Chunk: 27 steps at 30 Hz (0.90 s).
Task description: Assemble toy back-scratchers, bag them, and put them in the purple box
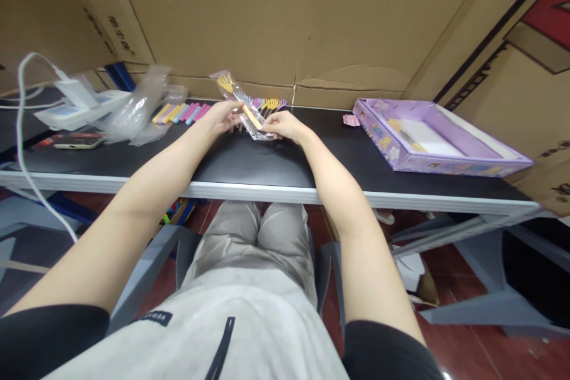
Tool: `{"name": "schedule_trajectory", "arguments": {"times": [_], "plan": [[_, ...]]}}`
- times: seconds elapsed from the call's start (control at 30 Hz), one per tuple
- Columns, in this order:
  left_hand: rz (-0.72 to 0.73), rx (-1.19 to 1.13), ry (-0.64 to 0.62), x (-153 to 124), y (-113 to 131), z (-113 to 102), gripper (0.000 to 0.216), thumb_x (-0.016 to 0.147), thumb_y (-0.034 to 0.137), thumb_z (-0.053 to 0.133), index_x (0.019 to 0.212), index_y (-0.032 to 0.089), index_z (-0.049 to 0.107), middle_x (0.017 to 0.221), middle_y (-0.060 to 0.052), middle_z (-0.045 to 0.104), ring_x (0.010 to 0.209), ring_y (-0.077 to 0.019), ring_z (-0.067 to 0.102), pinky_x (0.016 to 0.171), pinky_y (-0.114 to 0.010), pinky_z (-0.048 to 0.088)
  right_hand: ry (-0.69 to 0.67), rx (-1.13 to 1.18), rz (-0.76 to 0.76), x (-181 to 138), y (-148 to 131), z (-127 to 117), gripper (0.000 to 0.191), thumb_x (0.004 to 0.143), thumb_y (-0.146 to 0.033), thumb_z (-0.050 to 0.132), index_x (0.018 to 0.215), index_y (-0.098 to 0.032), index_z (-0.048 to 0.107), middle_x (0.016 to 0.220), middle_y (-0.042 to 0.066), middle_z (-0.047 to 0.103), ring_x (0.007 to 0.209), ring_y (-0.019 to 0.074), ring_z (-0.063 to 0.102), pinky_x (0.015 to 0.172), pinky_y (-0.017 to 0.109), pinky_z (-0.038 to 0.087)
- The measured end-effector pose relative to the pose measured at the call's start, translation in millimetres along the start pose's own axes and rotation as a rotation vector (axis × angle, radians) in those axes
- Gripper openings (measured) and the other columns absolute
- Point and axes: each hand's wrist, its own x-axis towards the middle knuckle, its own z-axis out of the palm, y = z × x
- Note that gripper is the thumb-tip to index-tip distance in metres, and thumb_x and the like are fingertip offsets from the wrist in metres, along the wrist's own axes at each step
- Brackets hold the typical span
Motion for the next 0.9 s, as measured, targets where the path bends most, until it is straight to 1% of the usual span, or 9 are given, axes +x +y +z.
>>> {"name": "schedule_trajectory", "arguments": {"times": [0.1,0.17,0.27,0.33,0.43,0.53,0.6,0.77,0.9], "plan": [[0.02,-0.017,0.027,2.6,-0.4,-0.8,0.016,0.1,-0.001,0.065,0.107,0.011,0.073,0.077,-0.004,0.076,0.076,-0.0167,0.08,0.096,-0.031,0.07,0.027,-0.026,0.0,5.2,4.3,-1.3,0.025,0.085,-0.005,0.09,0.074,-0.014,0.069,0.052,-0.003,0.06,0.048,0.0076,0.049,0.048,0.018,0.037],[0.036,-0.026,0.051,6.6,-0.9,-3.1,0.02,0.098,0.0,0.068,0.114,0.012,0.073,0.08,-0.005,0.079,0.08,-0.0176,0.082,0.097,-0.033,0.071,0.091,-0.035,-0.03,11.7,8.6,-2.9,0.018,0.083,-0.002,0.087,0.083,-0.013,0.073,0.062,-0.001,0.066,0.055,0.0093,0.056,0.055,0.019,0.047],[0.046,0.004,0.076,13.6,-2.2,-7.3,0.024,0.095,0.004,0.073,0.117,0.015,0.072,0.084,-0.005,0.081,0.086,-0.0182,0.083,0.099,-0.035,0.071,0.213,-0.101,-0.142,23.6,15.7,-5.4,0.022,0.084,-0.003,0.079,0.102,-0.014,0.079,0.09,0.004,0.079,0.082,0.0161,0.072,0.086,0.031,0.064],[0.054,0.034,0.076,16.7,-3.7,-8.7,0.022,0.093,0.004,0.074,0.111,0.017,0.072,0.082,-0.004,0.08,0.087,-0.018,0.082,0.1,-0.035,0.07,0.25,-0.223,-0.225,29.5,19.8,-6.3,0.029,0.088,-0.007,0.073,0.114,-0.015,0.082,0.111,0.009,0.082,0.105,0.022,0.076,0.108,0.042,0.062],[0.057,0.063,0.048,16.2,-6.4,-6.1,0.016,0.093,0.004,0.073,0.1,0.018,0.07,0.075,-0.001,0.076,0.081,-0.0162,0.081,0.099,-0.035,0.07,0.232,-0.471,-0.344,31.5,23.4,-5.8,0.039,0.097,-0.019,0.07,0.135,-0.016,0.081,0.136,0.015,0.078,0.129,0.0304,0.072,0.124,0.051,0.051],[0.023,0.069,-0.01,10.8,-8.4,-0.2,0.013,0.095,0.006,0.071,0.092,0.018,0.068,0.075,-0.002,0.076,0.075,-0.0164,0.08,0.096,-0.032,0.069,0.164,-0.685,-0.459,27.7,24.8,-3.7,0.053,0.103,-0.036,0.074,0.154,-0.023,0.074,0.151,0.015,0.072,0.144,0.0365,0.064,0.127,0.055,0.047],[0.001,0.078,-0.048,6.8,-9.0,3.2,0.012,0.096,0.009,0.071,0.09,0.018,0.069,0.076,-0.004,0.077,0.074,-0.0176,0.08,0.095,-0.031,0.068,0.127,-0.769,-0.509,25.4,25.0,-2.3,0.06,0.103,-0.043,0.075,0.16,-0.026,0.069,0.154,0.015,0.071,0.146,0.0383,0.062,0.126,0.055,0.048],[-0.03,0.136,-0.071,3.6,-9.0,5.4,0.008,0.092,0.011,0.076,0.092,0.018,0.073,0.075,-0.005,0.078,0.077,-0.0212,0.081,0.093,-0.033,0.069,0.116,-0.793,-0.524,22.5,22.3,1.2,0.06,0.104,-0.041,0.073,0.161,-0.021,0.07,0.139,0.017,0.076,0.132,0.037,0.067,0.121,0.052,0.051],[-0.024,0.171,-0.08,5.2,-8.0,3.6,0.009,0.092,0.011,0.074,0.09,0.019,0.071,0.07,-0.004,0.075,0.071,-0.0191,0.078,0.094,-0.033,0.069,0.133,-0.712,-0.518,20.6,19.6,4.6,0.054,0.104,-0.039,0.073,0.155,-0.02,0.075,0.13,0.013,0.081,0.127,0.0333,0.07,0.118,0.044,0.052]]}}
